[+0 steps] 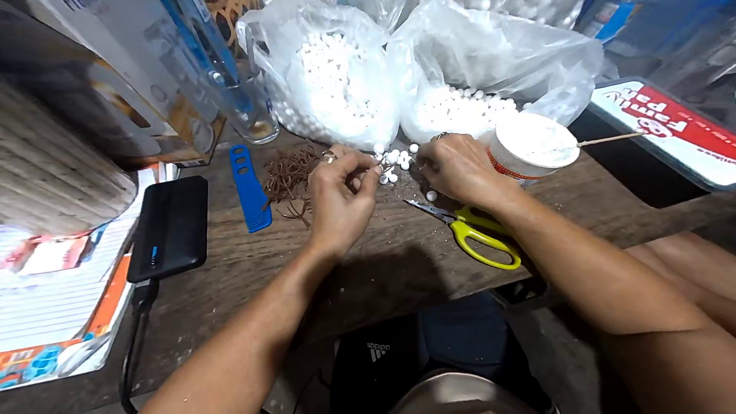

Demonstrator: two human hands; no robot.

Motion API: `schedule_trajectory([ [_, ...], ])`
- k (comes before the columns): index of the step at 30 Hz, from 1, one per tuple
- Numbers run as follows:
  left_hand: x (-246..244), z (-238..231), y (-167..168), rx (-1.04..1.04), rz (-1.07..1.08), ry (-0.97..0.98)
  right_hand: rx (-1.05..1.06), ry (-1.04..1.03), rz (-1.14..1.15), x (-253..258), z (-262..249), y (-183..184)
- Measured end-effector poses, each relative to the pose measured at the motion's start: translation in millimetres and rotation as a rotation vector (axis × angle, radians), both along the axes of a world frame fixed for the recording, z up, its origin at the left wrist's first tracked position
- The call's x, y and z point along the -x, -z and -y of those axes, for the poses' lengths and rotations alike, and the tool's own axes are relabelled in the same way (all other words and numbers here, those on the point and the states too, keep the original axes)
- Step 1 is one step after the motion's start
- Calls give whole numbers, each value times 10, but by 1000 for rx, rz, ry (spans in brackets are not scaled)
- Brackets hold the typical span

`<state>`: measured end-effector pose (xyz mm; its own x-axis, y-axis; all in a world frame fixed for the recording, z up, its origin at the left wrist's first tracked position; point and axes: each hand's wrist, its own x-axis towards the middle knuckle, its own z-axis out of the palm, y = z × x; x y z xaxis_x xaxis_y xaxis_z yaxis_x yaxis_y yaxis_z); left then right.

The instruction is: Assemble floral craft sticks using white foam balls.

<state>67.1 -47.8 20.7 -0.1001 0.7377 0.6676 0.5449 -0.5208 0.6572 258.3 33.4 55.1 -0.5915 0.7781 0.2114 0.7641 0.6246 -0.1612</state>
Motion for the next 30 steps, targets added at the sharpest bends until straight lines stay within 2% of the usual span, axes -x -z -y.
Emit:
schedule_trajectory([
  [3, 4, -2, 7, -9, 2, 7, 120, -66, -338, -95, -25, -7],
  [6, 1, -4, 9, -6, 8, 13, 519, -109, -873, -107, 25, -55],
  [9, -14, -6, 21, -11, 0, 11, 769, -120, -1127, -82, 53, -67],
  [12, -22, 1, 24, -13, -18, -2, 841, -141, -1192, -58, 58, -55],
  [17, -54, 18, 6, -23, -47, -7, 840, -186, -1221, -51, 64, -12],
  [25, -107, 34, 1, -66, -84, -7, 627, -311, -1143, -16, 72, 68],
  [30, -115, 30, 9, -76, -83, -7, 599, -321, -1131, -13, 65, 78],
])
